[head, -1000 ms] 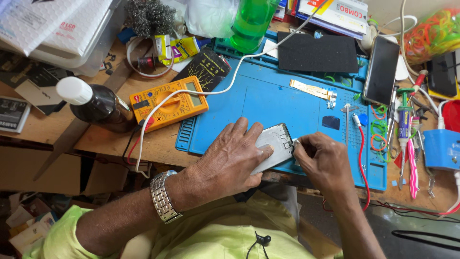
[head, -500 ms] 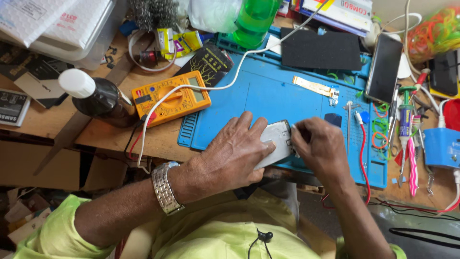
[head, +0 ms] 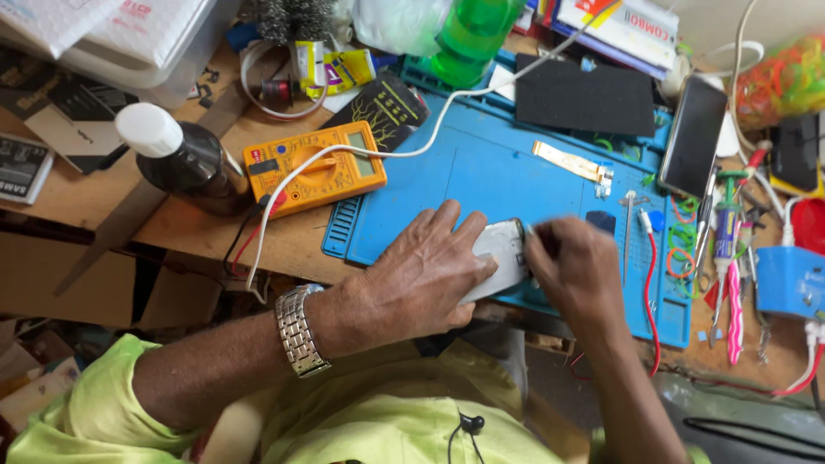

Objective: The person cleans the internal frame of a mobile phone with a thin metal tool and a cloth to remove residue, then handles an orange rubber band.

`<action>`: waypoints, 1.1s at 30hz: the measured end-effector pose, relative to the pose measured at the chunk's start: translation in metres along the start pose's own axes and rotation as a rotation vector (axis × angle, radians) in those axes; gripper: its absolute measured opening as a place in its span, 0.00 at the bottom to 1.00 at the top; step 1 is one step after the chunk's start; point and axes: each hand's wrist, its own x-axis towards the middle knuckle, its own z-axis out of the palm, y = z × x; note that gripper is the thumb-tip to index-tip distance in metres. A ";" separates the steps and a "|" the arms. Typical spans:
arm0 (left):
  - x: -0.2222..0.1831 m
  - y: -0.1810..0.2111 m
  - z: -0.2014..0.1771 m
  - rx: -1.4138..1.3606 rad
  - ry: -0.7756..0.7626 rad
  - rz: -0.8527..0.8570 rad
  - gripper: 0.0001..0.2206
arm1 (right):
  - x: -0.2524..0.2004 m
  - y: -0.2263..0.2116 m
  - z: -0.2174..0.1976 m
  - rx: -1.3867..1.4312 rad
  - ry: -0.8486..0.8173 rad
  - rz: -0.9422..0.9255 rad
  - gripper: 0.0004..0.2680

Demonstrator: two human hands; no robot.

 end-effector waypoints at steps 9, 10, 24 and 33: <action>-0.002 0.002 0.000 -0.001 0.030 0.009 0.17 | 0.004 0.002 0.004 0.048 0.000 -0.007 0.06; -0.001 0.001 0.000 -0.010 0.018 0.002 0.17 | 0.004 0.002 0.005 0.040 0.014 -0.011 0.06; -0.002 -0.002 -0.001 -0.064 0.010 0.006 0.17 | 0.014 0.009 0.004 0.091 -0.006 0.055 0.07; -0.003 0.000 0.000 -0.006 0.015 0.021 0.14 | 0.012 0.008 0.008 0.084 -0.018 0.130 0.07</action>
